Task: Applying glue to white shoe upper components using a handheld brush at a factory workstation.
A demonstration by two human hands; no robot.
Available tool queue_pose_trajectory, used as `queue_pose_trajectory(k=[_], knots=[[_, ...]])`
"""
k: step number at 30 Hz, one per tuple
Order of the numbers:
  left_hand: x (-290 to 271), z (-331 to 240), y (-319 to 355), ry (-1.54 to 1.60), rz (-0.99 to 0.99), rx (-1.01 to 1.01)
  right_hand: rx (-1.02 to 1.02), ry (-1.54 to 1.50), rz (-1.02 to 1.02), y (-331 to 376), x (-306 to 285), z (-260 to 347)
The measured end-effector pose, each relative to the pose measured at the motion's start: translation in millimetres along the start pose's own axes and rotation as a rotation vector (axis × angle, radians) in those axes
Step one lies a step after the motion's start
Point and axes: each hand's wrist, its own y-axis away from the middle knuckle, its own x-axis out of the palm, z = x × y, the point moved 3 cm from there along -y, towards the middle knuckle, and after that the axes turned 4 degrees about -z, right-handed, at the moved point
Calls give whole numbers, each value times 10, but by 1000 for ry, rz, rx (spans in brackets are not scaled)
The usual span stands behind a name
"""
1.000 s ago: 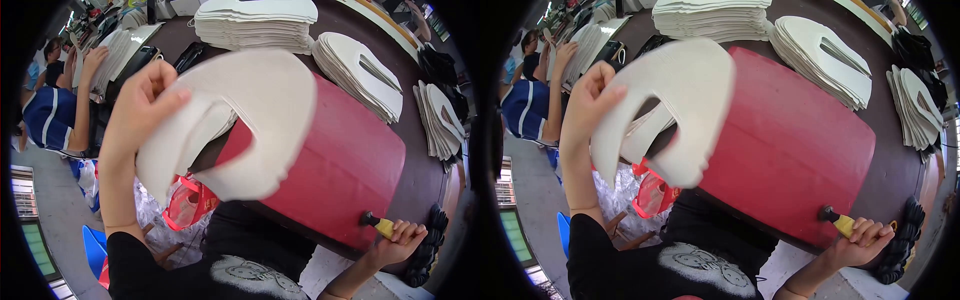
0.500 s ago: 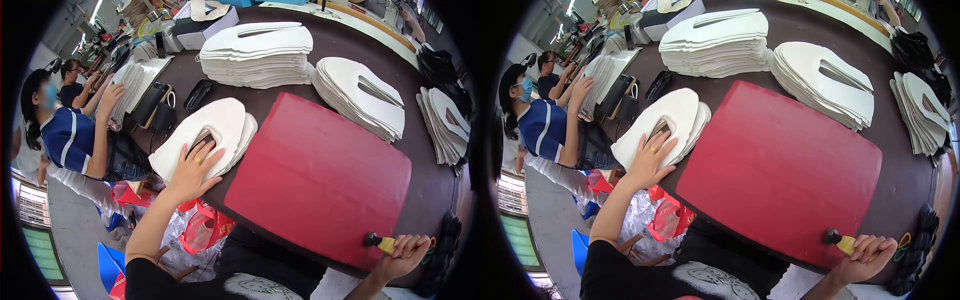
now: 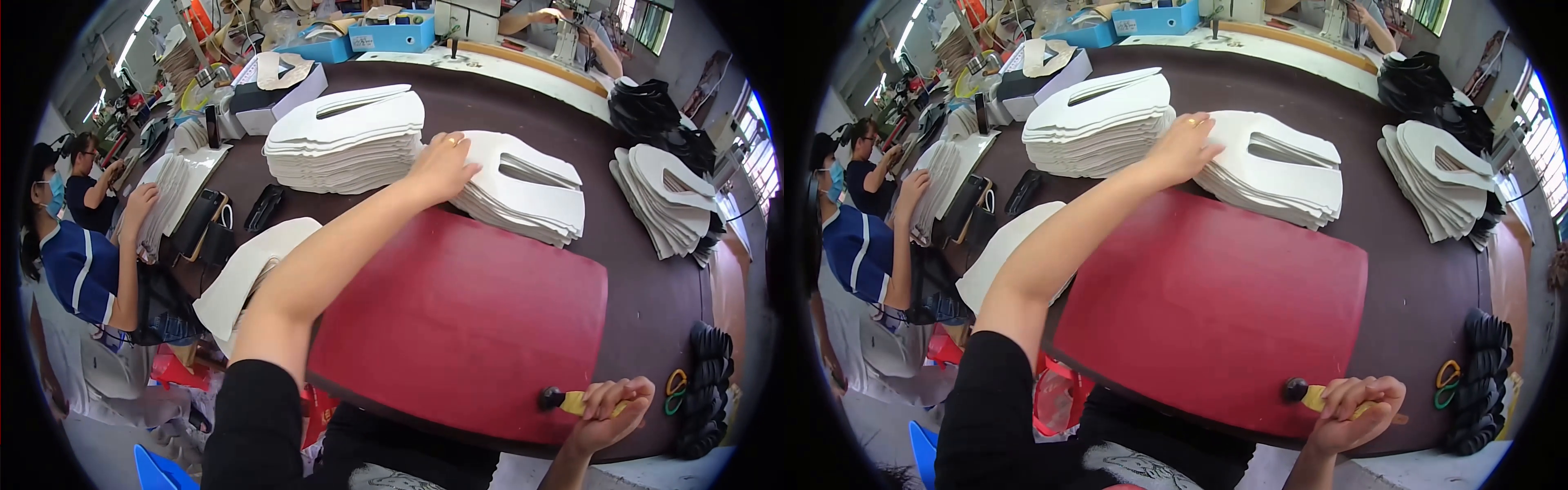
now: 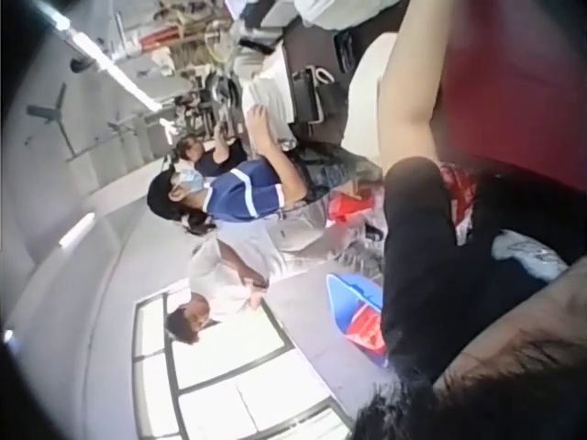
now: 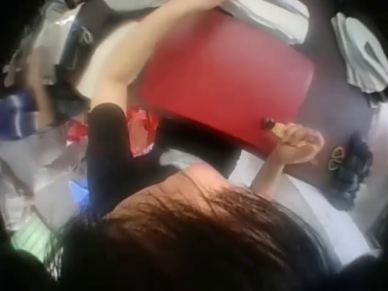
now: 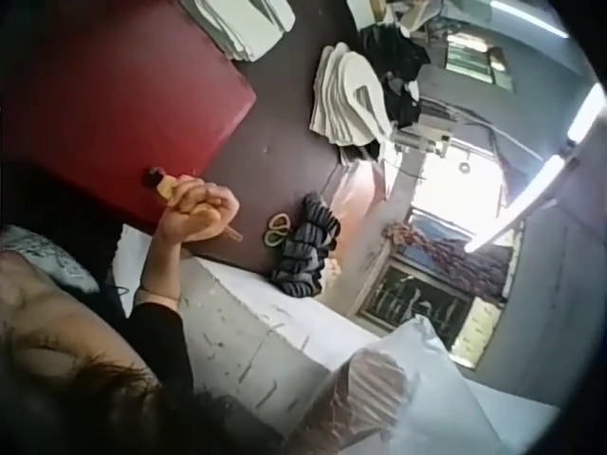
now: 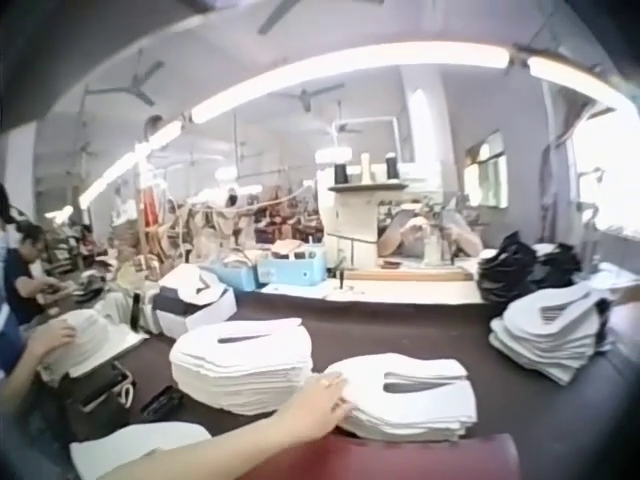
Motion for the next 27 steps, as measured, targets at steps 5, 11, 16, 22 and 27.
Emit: queue_pose_trajectory(k=[5,11,16,22,27], knots=[[499,-99,-592,-90,66,-342,-1,75,-115,-6,-114,21],[823,-231,-692,-310,-99,-251,131,-193,-154,-103,-151,15],[669,-144,-749,-118,-106,-415,163,-288,-75,-148,-316,-113],[410,-186,-637,168,-294,-148,159,-287,-85,-106,-204,-162],[-998,-989,-137,760,-375,-66,125,-109,-216,-177,-60,-127]])
